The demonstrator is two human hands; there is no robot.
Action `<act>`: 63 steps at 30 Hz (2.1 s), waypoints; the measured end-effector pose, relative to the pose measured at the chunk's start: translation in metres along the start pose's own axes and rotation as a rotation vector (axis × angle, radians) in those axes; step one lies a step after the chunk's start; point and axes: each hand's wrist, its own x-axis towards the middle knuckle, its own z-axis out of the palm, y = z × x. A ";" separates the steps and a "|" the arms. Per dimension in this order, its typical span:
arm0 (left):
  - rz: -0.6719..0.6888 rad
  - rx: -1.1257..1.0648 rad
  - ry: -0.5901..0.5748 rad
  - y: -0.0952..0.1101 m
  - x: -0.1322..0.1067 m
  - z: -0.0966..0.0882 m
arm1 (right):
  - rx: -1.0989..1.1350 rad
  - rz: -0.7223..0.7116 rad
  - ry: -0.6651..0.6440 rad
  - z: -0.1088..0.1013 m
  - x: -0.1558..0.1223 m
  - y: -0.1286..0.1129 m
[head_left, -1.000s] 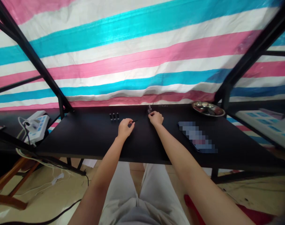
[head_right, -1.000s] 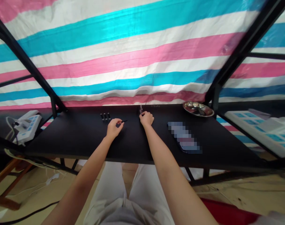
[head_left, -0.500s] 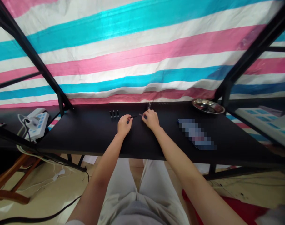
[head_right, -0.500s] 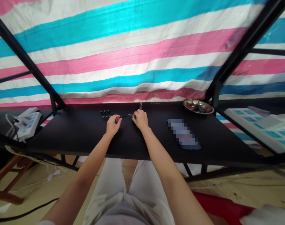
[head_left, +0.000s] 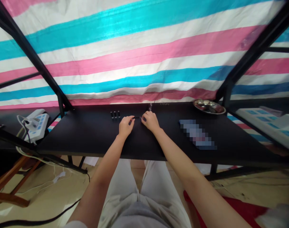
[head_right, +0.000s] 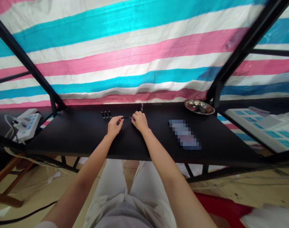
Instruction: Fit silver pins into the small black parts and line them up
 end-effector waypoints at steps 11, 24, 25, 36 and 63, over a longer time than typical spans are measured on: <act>0.109 0.101 -0.271 0.005 -0.004 0.001 | 0.025 0.007 0.013 0.000 -0.001 0.000; 0.065 0.047 -0.138 0.002 -0.001 0.001 | 0.004 -0.084 -0.003 0.002 -0.001 -0.004; 0.060 0.037 -0.127 0.002 -0.001 0.002 | 0.003 -0.094 0.000 0.002 -0.001 -0.005; 0.013 -0.018 -0.118 0.000 -0.002 0.005 | 0.006 -0.162 0.043 0.005 -0.001 -0.007; -1.053 -0.980 0.757 -0.021 0.020 -0.026 | 0.460 0.103 -0.159 0.059 0.068 -0.059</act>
